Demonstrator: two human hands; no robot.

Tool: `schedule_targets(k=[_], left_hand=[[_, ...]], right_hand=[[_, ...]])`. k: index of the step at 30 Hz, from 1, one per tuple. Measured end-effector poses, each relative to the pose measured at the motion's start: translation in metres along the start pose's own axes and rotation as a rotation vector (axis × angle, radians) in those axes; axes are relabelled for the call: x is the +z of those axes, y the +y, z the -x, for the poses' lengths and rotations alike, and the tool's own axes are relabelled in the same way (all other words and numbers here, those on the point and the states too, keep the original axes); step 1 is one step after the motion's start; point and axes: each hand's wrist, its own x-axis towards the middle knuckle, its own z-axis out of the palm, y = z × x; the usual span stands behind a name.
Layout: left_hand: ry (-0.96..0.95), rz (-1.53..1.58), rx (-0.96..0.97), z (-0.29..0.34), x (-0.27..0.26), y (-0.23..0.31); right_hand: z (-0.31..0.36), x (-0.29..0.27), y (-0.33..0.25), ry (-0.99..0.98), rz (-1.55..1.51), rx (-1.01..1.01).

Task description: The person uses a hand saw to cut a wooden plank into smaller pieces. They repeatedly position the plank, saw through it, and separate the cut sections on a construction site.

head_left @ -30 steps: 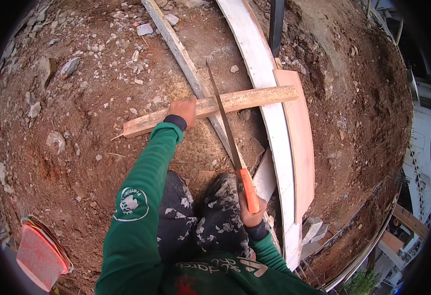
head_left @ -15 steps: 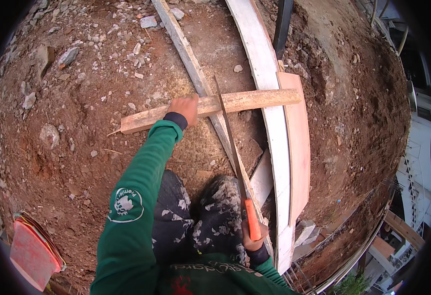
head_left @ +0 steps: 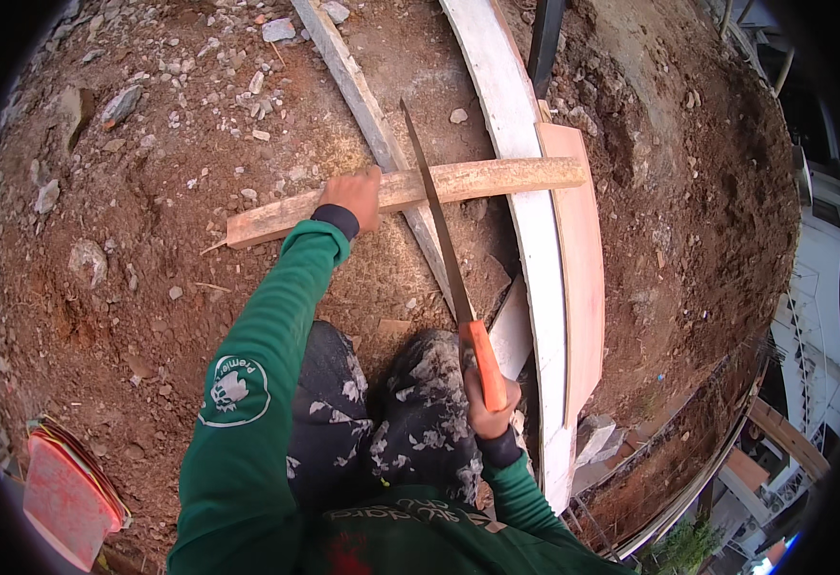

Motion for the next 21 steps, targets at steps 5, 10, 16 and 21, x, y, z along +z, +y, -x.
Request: schedule_targets(k=[5,10,16,21], left_hand=[[-0.034,-0.011,0.003,0.002,0.004,0.003],[0.031,-0.005,-0.002,0.002,0.004,-0.006],[0.021,-0.024,0.026,-0.002,0.004,0.003],[0.054,-0.035,0.007,-0.008,-0.005,-0.012]], right_hand=[[-0.082,0.045,-0.006,0.009,-0.076,-0.007],[0.037,-0.025,-0.026,-0.022,0.155,-0.206],[-0.107,0.058,0.008,0.037,-0.178,0.004],[0.019,-0.007,-0.003,-0.067,0.186,-0.164]])
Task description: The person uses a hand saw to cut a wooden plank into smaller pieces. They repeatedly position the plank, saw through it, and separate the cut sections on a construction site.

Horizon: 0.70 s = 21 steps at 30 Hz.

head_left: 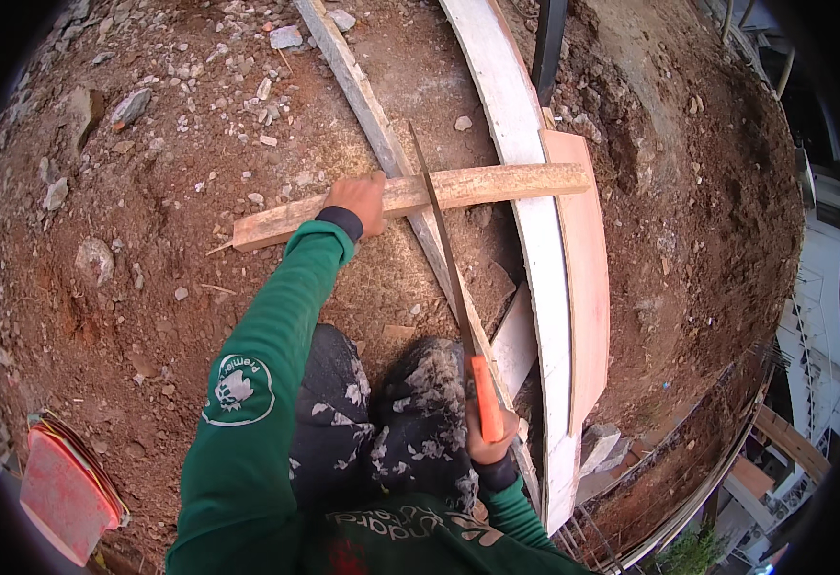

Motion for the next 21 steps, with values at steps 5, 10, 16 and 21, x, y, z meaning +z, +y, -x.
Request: schedule_targets(k=[5,10,16,21], left_hand=[[-0.056,0.036,0.013,0.011,-0.003,0.017],[-0.058,0.05,0.012,0.015,0.002,0.01],[-0.103,0.042,0.0,0.013,0.003,0.012],[-0.149,0.05,0.005,0.005,-0.01,0.014]], right_hand=[[-0.03,0.015,0.007,0.07,-0.064,-0.028],[-0.1,0.055,0.015,0.078,-0.27,0.129],[0.017,-0.012,0.001,0.124,0.118,-0.169],[-0.127,0.06,0.023,0.092,-0.284,0.11]])
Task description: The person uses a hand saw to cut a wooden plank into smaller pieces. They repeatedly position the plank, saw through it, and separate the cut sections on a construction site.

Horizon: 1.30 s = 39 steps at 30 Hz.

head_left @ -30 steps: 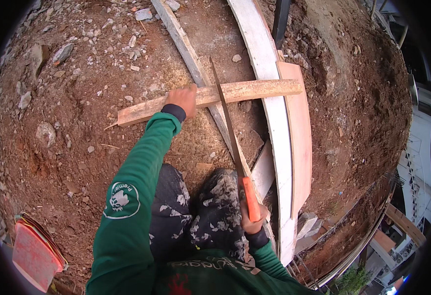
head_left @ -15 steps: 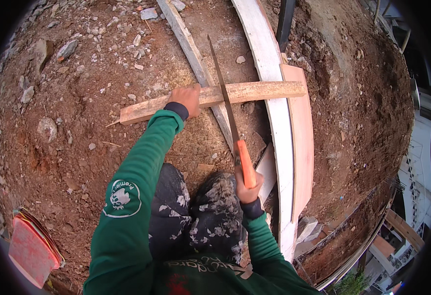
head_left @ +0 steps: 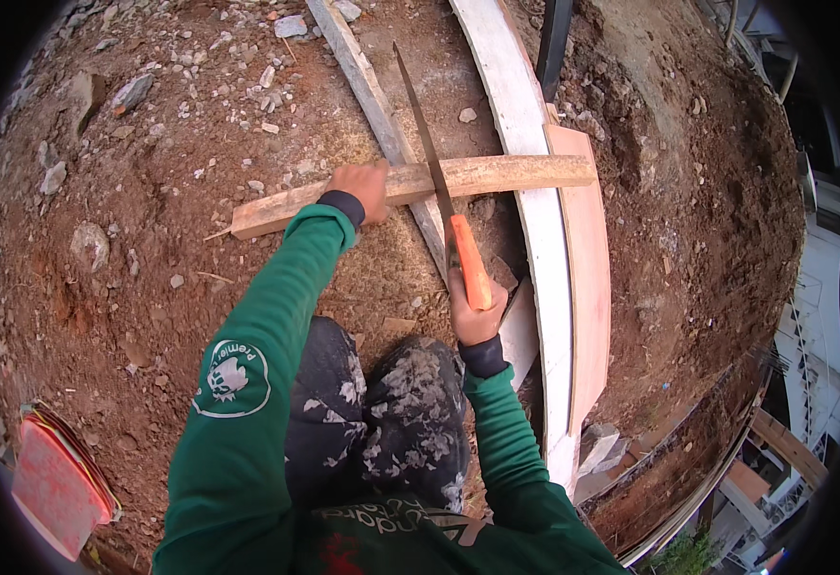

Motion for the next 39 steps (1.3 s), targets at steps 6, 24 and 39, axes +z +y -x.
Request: schedule_targets(k=[6,24,39], left_hand=[[0.074,-0.007,0.008,0.005,0.013,-0.012],[0.016,0.027,0.013,-0.007,0.012,-0.013],[0.061,-0.004,0.037,-0.012,0.001,-0.015]], right_hand=[[0.158,-0.084,-0.061,-0.151,0.318,-0.044],[0.071,-0.028,-0.01,0.016,0.143,-0.07],[-0.01,0.01,0.004,0.063,-0.037,-0.064]])
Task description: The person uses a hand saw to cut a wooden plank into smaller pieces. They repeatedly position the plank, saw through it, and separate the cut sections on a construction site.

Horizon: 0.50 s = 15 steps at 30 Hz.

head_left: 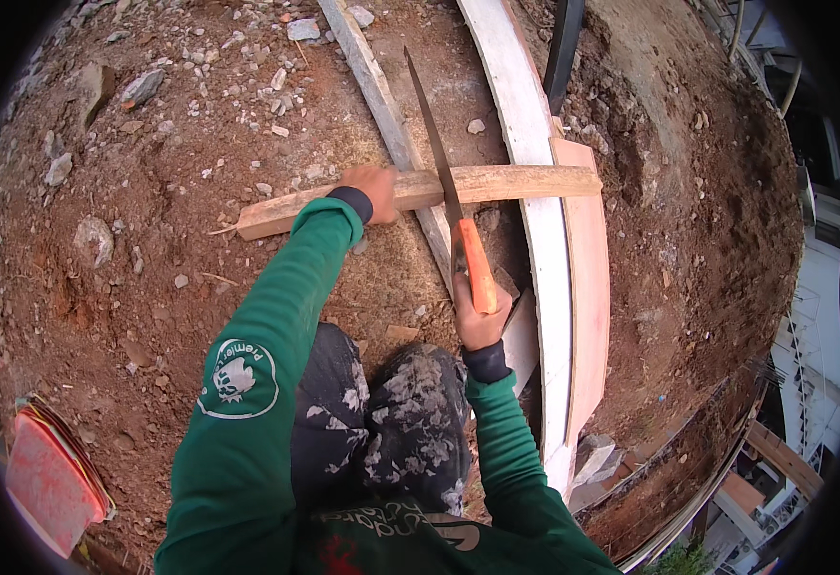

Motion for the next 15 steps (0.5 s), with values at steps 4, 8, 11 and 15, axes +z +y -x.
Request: schedule_targets(k=[4,8,11,15], left_hand=[[-0.027,0.017,-0.026,0.003,-0.01,-0.007],[-0.078,0.018,-0.042,0.011,0.01,0.001],[-0.095,0.036,-0.004,0.001,0.001,0.008],[-0.109,0.038,-0.019,0.011,0.007,0.005]], right_hand=[[0.11,-0.068,-0.036,-0.208,0.286,0.008],[0.147,-0.093,-0.055,-0.183,0.375,-0.043],[0.049,-0.033,0.003,-0.119,0.201,0.083],[0.036,-0.017,-0.005,-0.096,0.148,0.083]])
